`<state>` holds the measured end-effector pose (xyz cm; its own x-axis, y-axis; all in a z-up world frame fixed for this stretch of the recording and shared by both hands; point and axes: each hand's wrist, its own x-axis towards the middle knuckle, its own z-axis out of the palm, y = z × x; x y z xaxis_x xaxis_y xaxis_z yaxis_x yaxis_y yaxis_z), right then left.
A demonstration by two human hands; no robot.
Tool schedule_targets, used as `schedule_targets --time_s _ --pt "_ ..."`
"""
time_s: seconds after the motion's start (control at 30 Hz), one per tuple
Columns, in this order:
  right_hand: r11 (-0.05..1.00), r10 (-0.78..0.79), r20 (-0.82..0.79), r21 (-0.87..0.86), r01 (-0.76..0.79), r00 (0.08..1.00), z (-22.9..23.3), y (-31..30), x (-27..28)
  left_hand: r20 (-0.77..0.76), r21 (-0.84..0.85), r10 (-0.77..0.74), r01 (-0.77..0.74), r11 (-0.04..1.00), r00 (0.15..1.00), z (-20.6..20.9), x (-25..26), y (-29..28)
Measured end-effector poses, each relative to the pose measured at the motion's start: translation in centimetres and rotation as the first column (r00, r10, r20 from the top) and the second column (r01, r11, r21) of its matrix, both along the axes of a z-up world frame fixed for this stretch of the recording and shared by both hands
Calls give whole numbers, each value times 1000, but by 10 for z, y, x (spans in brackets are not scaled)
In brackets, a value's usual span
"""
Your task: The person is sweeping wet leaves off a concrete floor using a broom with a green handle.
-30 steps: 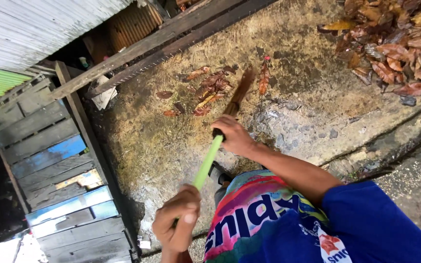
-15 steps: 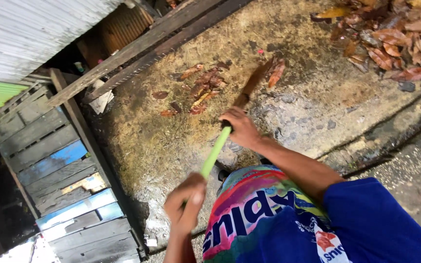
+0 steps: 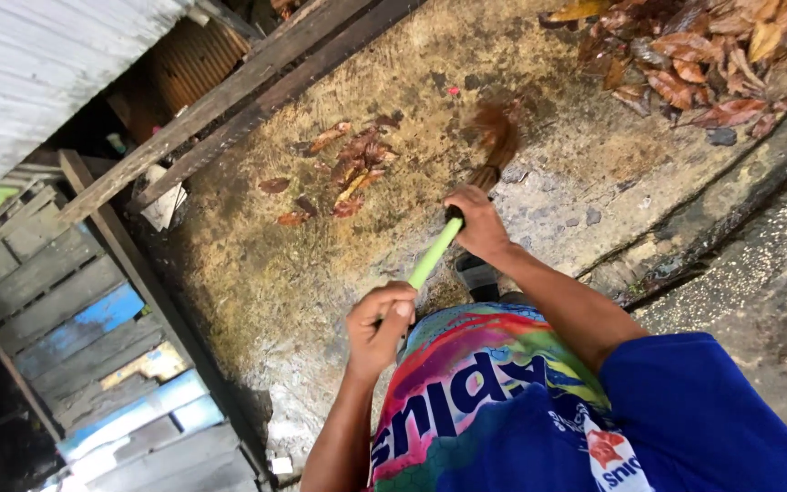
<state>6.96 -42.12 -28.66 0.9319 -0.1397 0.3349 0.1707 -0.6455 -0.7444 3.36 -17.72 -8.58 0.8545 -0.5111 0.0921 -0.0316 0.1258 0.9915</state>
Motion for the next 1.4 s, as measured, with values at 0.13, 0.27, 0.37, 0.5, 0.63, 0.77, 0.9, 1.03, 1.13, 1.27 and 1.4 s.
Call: schedule_targets --time_s 0.13,0.27,0.37,0.5,0.63,0.77,0.9,1.03,1.13,1.27,1.4 --pt "995 -50 87 -79 56 995 45 1 2 53 28 -59 57 998 997 55 -8 -7" --pt "994 29 106 101 -40 994 74 29 3 306 -88 -90 123 989 948 114 -16 -7" --pt "996 31 129 78 -41 991 64 31 6 302 -40 -131 149 988 944 99 -14 -2" --pt "997 -62 66 43 59 996 21 0 -9 131 120 -97 81 990 987 31 -3 -19" --pt "982 -143 -208 92 165 968 6 -58 -40 -135 102 -136 150 983 981 -27 4 -59" --pt "970 -237 -98 -80 230 967 44 -81 -43 -75 -16 -233 233 972 970 2 3 -79" --pt "973 -212 86 -74 218 974 68 -57 -40 249 -123 -240 276 953 938 62 -2 -58" --pt "988 -148 84 -34 151 985 73 -42 -45 285 -216 -215 281 935 934 69 -7 -45" --pt "994 -103 13 27 103 995 42 -50 -55 171 -21 -248 255 967 954 42 -14 -52" --pt "972 -213 -208 -144 185 955 56 -54 -59 -12 -38 -149 149 988 989 17 -16 -55" --pt "992 -44 48 -115 49 998 83 -38 -47 41 -27 -143 144 989 989 52 -19 -27"
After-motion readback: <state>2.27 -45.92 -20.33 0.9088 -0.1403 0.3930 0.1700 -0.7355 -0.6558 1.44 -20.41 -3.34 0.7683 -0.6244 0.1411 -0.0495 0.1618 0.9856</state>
